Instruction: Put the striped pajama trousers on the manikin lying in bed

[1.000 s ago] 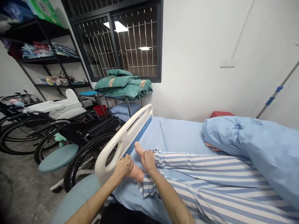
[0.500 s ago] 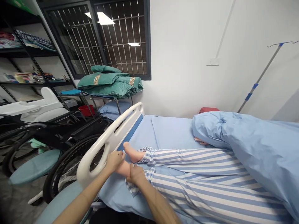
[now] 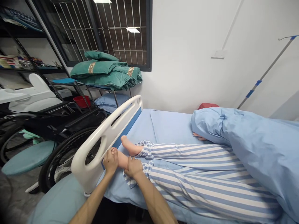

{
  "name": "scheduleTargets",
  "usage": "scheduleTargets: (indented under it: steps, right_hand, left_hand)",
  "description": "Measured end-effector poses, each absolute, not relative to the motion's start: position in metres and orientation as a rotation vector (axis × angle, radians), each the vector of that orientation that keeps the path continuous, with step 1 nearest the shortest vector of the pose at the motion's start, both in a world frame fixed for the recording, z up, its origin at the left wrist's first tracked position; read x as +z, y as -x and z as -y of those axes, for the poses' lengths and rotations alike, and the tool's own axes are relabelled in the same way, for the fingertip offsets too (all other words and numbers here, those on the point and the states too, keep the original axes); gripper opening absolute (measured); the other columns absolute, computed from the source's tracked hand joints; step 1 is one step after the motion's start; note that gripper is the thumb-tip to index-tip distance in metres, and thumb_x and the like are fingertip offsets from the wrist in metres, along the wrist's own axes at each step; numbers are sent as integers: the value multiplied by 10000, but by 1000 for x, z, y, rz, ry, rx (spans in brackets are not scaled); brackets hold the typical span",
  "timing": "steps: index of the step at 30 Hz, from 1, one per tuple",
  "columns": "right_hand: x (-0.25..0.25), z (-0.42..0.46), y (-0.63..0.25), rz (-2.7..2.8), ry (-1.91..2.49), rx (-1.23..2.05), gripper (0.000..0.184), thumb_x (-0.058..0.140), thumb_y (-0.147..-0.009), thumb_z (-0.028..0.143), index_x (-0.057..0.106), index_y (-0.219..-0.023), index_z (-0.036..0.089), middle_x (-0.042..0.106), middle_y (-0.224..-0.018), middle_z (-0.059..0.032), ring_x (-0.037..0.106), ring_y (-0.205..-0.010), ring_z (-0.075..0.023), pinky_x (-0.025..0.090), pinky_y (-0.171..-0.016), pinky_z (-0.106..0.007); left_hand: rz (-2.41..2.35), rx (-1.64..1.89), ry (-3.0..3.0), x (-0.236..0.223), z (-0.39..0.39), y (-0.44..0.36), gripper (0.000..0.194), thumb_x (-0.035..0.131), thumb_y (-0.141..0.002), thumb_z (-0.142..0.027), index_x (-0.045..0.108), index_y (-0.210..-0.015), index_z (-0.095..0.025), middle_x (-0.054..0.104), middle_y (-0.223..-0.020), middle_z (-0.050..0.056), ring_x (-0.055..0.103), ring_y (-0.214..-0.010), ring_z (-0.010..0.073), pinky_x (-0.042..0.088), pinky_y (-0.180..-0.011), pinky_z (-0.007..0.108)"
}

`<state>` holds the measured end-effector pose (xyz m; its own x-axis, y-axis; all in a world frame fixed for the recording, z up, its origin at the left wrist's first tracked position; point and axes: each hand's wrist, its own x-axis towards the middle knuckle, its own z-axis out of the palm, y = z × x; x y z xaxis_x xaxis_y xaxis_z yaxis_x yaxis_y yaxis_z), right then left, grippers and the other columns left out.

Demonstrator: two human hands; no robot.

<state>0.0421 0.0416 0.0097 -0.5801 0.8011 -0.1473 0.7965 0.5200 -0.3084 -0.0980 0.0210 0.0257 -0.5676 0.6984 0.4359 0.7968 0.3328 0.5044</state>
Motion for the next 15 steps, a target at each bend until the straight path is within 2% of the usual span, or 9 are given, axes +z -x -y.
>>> scheduleTargets:
  steps: [5,10,15]
  right_hand:
    - [9,-39,-43,2726,1426,483,626,672,-802,489,504,-1286,131,666,-1204,-190,683,-1004,-343,528,-807,-409]
    - [13,-36,-44,2721,1439,492,618,694,-796,464,508,-1289,140,662,-1221,-188,688,-1029,-337,531,-822,-398]
    - [14,-35,-44,2683,1431,533,599,723,-781,409,522,-1269,126,663,-1213,-221,688,-1027,-381,537,-822,-440]
  left_hand:
    - [2530,-906,1407,21,-2,97,445,324,-1017,-358,583,-1261,-90,727,-1084,180,699,-965,252,505,-814,336]
    - [2552,-281,1544,51,9,106,503,250,-1032,-443,631,-1186,-154,759,-896,127,715,-848,253,498,-728,325]
    - [2422,164,1881,100,-3,114,446,322,-1012,-316,679,-1117,-70,745,-987,210,722,-945,311,525,-793,396]
